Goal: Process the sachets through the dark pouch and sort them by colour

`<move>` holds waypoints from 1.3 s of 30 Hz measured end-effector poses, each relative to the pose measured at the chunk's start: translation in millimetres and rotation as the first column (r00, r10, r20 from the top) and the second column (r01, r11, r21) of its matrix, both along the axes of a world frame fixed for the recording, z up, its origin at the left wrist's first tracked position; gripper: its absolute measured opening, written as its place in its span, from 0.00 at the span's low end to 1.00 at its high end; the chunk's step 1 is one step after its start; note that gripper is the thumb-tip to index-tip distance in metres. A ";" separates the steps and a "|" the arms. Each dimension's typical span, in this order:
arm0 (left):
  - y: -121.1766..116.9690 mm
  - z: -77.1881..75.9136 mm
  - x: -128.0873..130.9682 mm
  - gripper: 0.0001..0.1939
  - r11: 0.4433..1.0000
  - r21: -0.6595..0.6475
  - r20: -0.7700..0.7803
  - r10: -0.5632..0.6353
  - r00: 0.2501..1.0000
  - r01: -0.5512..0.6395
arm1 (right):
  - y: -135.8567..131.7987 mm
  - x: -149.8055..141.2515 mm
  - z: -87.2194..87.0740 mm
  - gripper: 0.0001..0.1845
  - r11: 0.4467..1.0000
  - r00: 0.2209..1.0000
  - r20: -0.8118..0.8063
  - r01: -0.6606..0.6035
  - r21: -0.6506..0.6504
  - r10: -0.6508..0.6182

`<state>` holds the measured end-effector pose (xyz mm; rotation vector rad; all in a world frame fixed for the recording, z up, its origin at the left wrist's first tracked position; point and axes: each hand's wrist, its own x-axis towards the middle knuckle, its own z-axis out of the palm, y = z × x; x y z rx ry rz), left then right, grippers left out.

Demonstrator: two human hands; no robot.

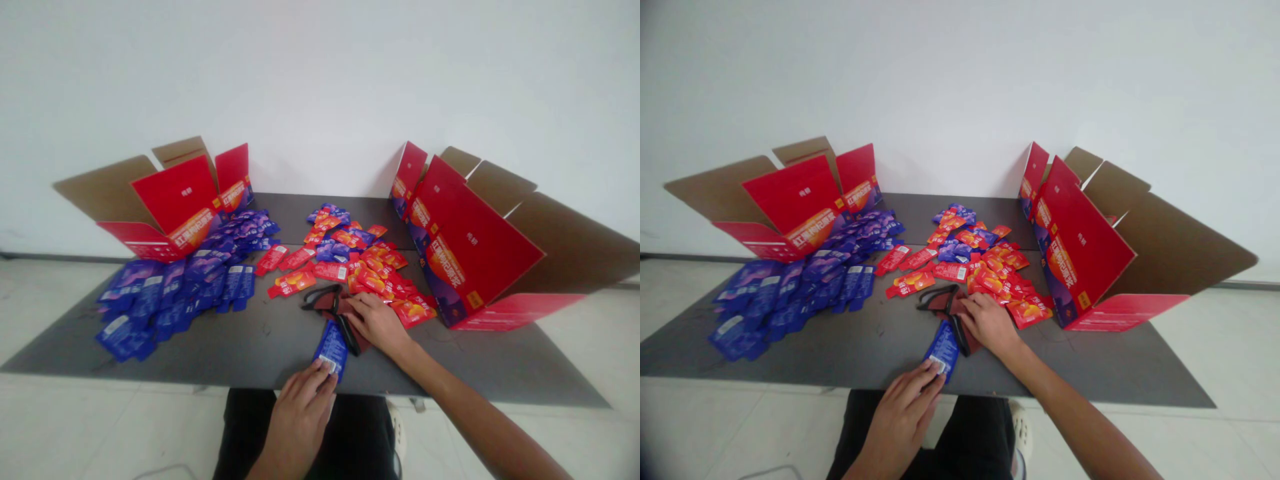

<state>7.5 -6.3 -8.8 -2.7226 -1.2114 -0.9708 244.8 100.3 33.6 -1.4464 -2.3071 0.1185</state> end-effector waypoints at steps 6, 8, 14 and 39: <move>21.0 20.3 13.0 0.14 0.982 -0.182 -0.004 0.051 0.999 -0.051 | -30.6 31.3 15.1 0.17 0.968 0.952 -0.284 0.171 0.184 -0.114; 37.6 25.7 23.9 0.15 0.968 -0.218 -0.038 0.119 0.992 -0.125 | -54.3 38.8 10.4 0.16 0.950 0.914 -0.371 0.247 0.192 -0.163; 81.5 27.1 55.3 0.30 0.939 -0.209 -0.129 0.251 0.959 -0.274 | -94.3 62.3 -20.5 0.11 0.892 0.802 -0.499 0.437 0.114 -0.330; 43.7 44.8 -8.1 0.19 0.937 -0.267 -0.081 -0.252 0.964 0.223 | -97.4 67.0 -42.3 0.13 0.878 0.726 -0.541 0.475 -0.050 -0.424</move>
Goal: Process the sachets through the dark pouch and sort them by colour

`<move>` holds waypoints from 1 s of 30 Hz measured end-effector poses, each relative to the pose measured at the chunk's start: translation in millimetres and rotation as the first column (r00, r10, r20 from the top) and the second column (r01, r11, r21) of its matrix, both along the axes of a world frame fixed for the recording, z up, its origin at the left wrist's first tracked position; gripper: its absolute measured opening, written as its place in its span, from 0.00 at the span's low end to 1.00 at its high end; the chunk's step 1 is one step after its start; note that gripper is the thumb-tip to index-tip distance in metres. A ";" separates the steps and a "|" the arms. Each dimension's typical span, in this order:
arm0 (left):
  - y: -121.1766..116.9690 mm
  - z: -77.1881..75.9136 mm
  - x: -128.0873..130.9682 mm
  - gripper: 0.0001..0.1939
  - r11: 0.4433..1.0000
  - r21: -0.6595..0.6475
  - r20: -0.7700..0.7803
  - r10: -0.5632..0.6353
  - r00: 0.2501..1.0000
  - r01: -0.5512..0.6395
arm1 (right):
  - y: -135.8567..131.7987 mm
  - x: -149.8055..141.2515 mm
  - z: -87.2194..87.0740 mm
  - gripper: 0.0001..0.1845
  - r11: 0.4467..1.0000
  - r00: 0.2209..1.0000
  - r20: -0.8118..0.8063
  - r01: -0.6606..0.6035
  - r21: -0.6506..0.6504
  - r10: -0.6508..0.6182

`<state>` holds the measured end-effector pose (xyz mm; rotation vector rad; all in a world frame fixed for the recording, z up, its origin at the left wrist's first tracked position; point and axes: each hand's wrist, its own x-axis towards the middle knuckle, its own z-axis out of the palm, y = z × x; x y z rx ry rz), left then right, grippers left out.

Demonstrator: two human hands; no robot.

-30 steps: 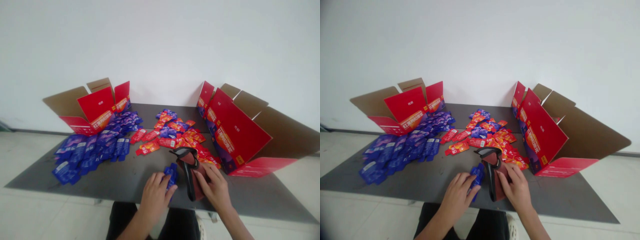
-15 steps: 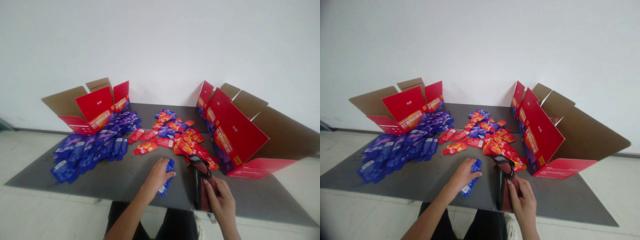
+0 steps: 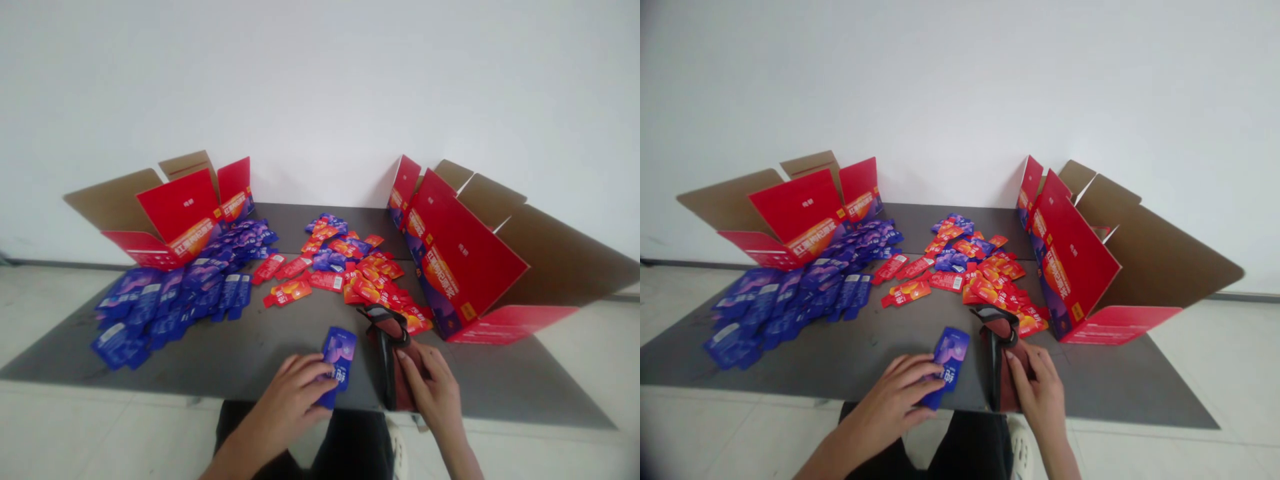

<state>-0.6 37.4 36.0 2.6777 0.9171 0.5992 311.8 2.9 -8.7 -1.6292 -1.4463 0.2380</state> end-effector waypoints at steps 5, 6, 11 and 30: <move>-30.2 -25.5 2.3 0.18 0.971 0.239 -0.049 0.035 0.998 -0.022 | 10.4 -12.7 24.2 0.12 0.993 0.990 0.084 -0.117 0.020 0.115; -34.0 -31.9 5.0 0.16 0.959 0.282 -0.024 0.035 0.999 -0.027 | 11.6 -20.2 30.7 0.13 0.986 0.980 0.111 -0.166 0.026 0.162; -43.5 -62.6 15.6 0.19 0.923 0.372 0.125 0.052 0.991 -0.096 | 19.2 -65.6 47.9 0.19 0.828 0.763 0.327 -0.539 -0.155 0.558; -46.4 -60.7 16.6 0.21 0.972 0.212 0.127 0.079 0.989 -0.105 | 64.2 -57.7 41.4 0.17 0.810 0.686 0.449 -0.557 -0.183 0.573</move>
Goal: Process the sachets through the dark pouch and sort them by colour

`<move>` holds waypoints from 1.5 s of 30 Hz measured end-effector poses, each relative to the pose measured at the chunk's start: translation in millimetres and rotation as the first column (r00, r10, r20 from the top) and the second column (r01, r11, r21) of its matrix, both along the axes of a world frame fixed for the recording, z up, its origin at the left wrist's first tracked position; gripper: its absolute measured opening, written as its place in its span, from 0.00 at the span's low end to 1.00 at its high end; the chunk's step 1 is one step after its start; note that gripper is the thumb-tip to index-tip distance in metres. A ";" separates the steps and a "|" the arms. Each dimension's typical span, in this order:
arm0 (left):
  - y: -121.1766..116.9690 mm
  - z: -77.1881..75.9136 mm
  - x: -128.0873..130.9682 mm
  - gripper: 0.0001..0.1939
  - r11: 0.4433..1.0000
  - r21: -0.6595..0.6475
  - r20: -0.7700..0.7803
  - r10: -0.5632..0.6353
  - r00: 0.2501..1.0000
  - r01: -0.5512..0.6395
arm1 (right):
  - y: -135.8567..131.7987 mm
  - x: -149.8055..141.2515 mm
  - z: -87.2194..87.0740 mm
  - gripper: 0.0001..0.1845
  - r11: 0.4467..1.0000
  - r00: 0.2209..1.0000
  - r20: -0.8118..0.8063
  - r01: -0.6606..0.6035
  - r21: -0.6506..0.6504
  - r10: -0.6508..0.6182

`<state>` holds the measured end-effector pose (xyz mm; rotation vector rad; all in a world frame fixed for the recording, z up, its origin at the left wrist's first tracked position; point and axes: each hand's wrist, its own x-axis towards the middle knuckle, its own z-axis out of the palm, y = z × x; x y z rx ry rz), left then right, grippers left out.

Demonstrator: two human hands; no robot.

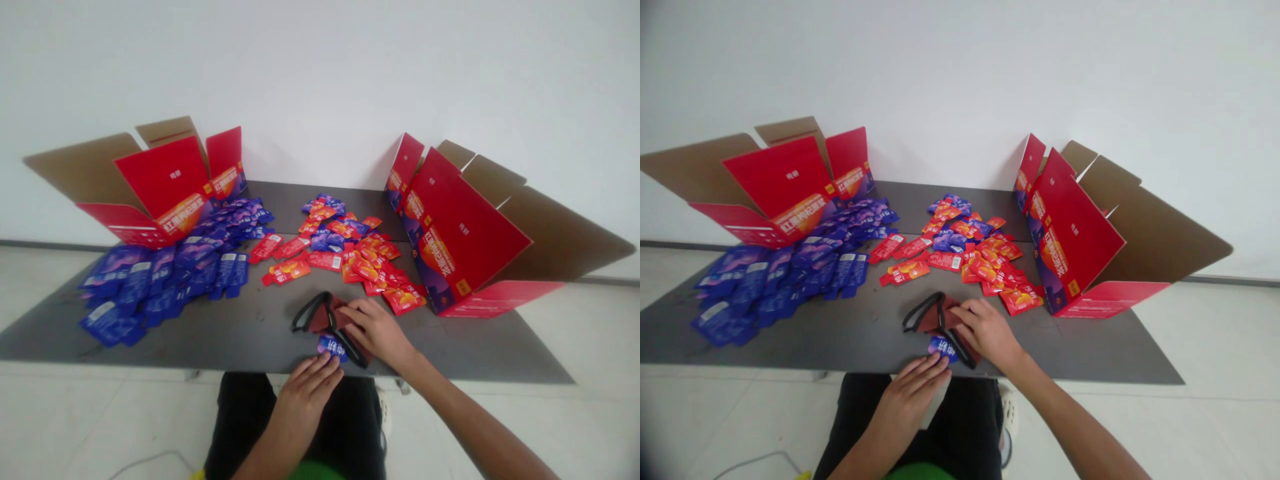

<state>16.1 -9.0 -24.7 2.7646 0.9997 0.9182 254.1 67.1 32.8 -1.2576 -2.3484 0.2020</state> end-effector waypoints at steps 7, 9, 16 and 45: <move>-1.4 -0.6 3.0 0.17 0.997 -0.074 0.026 0.004 1.000 -0.002 | -12.0 -5.3 17.6 0.18 0.993 0.999 -0.029 0.038 0.111 -0.035; -2.5 -4.7 4.7 0.16 0.995 -0.101 0.044 0.029 0.999 -0.025 | -24.6 -15.2 11.6 0.18 0.994 0.994 0.011 -0.109 0.024 0.109; -1.8 -1.6 4.9 0.15 0.997 -0.080 0.082 0.021 0.996 -0.015 | 20.0 6.0 1.8 0.14 0.986 0.991 0.024 0.126 0.111 -0.129; 1.9 -4.0 4.1 0.16 0.999 -0.049 0.068 0.019 0.997 -0.016 | 34.4 -2.6 4.4 0.14 0.991 0.993 0.069 0.090 0.102 -0.097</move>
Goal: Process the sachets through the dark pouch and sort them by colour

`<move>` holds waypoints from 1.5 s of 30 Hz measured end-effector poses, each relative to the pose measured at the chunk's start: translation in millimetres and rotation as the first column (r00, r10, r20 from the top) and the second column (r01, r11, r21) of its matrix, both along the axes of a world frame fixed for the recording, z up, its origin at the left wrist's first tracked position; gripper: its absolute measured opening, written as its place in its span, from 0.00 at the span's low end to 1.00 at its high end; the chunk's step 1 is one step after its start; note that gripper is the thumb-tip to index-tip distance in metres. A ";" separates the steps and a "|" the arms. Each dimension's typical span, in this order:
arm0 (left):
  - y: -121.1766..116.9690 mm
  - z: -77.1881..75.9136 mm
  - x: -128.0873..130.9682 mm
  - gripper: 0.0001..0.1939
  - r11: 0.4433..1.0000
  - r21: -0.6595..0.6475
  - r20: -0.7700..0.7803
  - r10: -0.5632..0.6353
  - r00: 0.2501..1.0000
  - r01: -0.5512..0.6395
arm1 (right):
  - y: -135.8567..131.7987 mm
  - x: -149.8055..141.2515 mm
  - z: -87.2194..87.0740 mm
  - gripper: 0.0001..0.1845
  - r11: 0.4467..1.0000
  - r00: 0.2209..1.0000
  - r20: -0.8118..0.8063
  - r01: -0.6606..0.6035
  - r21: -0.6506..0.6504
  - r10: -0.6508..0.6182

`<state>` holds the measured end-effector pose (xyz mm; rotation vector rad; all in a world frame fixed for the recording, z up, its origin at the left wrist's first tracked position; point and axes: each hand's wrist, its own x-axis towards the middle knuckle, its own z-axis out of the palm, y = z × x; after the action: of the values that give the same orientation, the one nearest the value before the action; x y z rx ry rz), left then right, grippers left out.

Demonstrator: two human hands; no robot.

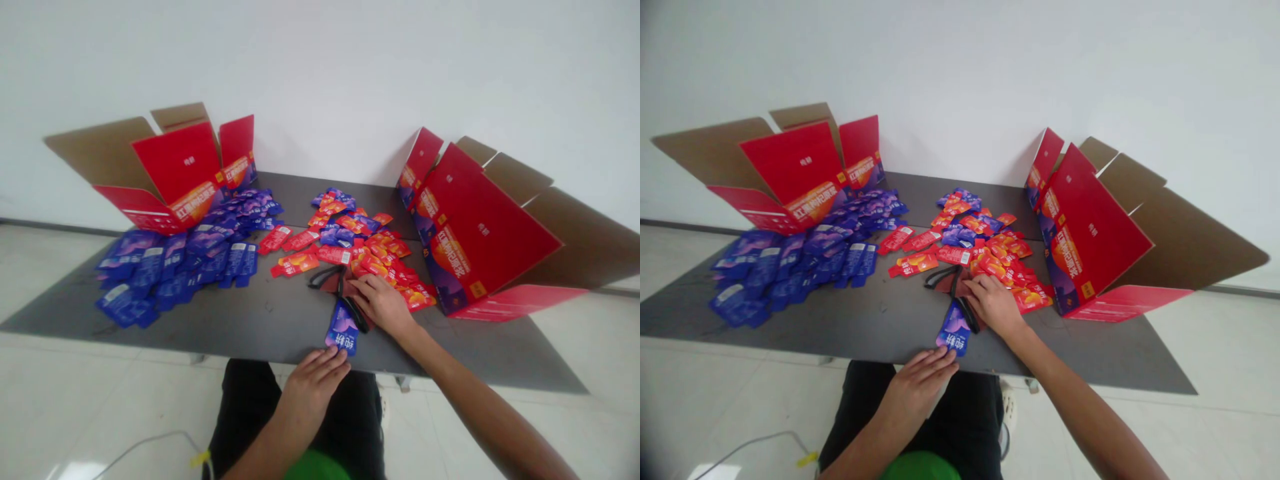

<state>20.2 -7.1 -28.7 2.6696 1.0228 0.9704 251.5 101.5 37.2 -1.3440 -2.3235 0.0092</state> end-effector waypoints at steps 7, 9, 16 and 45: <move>-2.5 -3.2 5.3 0.16 0.997 -0.064 0.026 0.040 0.999 -0.038 | -63.1 -26.3 2.0 0.18 0.973 0.977 -0.102 -0.197 -0.121 0.185; -2.9 -3.2 4.9 0.16 0.998 -0.051 0.035 0.036 0.999 -0.034 | -58.0 -23.3 -10.5 0.18 0.975 0.979 -0.119 -0.183 -0.126 0.168; -0.8 -3.3 2.1 0.15 0.999 -0.033 0.000 0.025 1.000 -0.025 | 10.3 9.1 -6.6 0.14 0.999 1.000 0.020 0.005 0.033 -0.006; -2.2 -2.1 4.1 0.16 0.999 -0.043 0.042 0.034 0.999 -0.033 | -9.3 3.4 -21.6 0.15 0.999 0.997 -0.062 -0.039 -0.023 0.037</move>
<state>24.2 -9.3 -30.8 2.5945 1.0704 0.9957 254.9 92.2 15.6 -1.2926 -2.3037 0.0900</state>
